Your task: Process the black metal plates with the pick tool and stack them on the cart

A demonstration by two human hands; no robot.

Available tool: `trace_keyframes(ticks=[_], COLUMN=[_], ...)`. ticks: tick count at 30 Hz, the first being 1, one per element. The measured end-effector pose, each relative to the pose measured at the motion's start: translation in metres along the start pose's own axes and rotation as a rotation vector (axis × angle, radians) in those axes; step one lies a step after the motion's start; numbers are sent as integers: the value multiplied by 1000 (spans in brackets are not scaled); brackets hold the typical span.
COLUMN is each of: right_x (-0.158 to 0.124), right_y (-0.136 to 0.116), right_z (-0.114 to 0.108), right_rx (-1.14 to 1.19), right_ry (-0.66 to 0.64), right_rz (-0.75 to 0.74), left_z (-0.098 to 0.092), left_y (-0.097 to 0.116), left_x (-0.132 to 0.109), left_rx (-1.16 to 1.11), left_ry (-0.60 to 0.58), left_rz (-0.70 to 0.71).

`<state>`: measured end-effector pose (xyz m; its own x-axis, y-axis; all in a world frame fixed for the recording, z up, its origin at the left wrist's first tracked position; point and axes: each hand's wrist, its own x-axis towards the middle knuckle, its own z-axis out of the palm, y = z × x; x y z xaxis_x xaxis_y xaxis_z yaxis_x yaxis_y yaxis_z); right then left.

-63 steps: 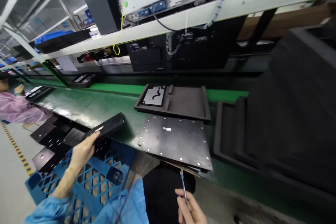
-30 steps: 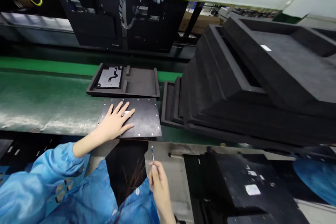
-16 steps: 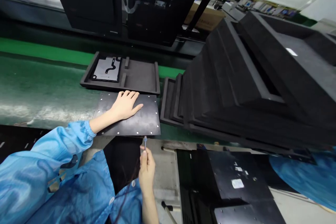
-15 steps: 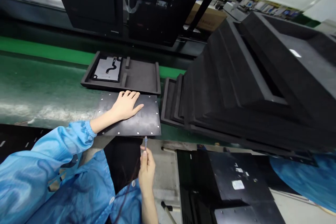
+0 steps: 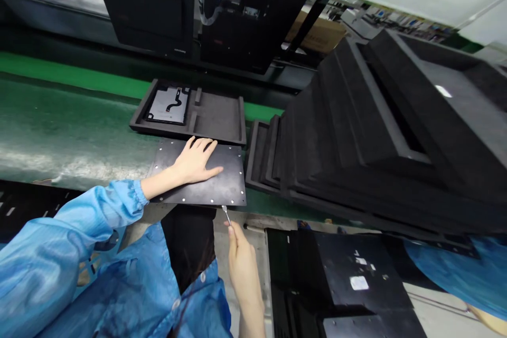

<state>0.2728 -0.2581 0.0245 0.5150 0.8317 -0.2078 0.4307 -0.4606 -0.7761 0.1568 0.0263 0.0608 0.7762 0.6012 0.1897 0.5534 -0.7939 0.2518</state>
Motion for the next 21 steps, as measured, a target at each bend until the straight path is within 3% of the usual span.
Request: trace_keyframes(ticks=[4,9,16,21], right_x=[5,9,13,6], right_y=[-12,-23,-15,-4], right_z=[-26,-38,-35,-23], right_rx=[-265,-450,-337,-349], right_ry=[-97,-119,-123,-62], right_rz=[1,-7,-104,-87], left_z=[-13,-31,-27,-67], left_y=[12,25,23,19], left_x=[-41,-70,-78,-73], left_rx=[57,247,297,243], left_ry=[-138,-234,-116,10], left_rz=[245,322,509,485])
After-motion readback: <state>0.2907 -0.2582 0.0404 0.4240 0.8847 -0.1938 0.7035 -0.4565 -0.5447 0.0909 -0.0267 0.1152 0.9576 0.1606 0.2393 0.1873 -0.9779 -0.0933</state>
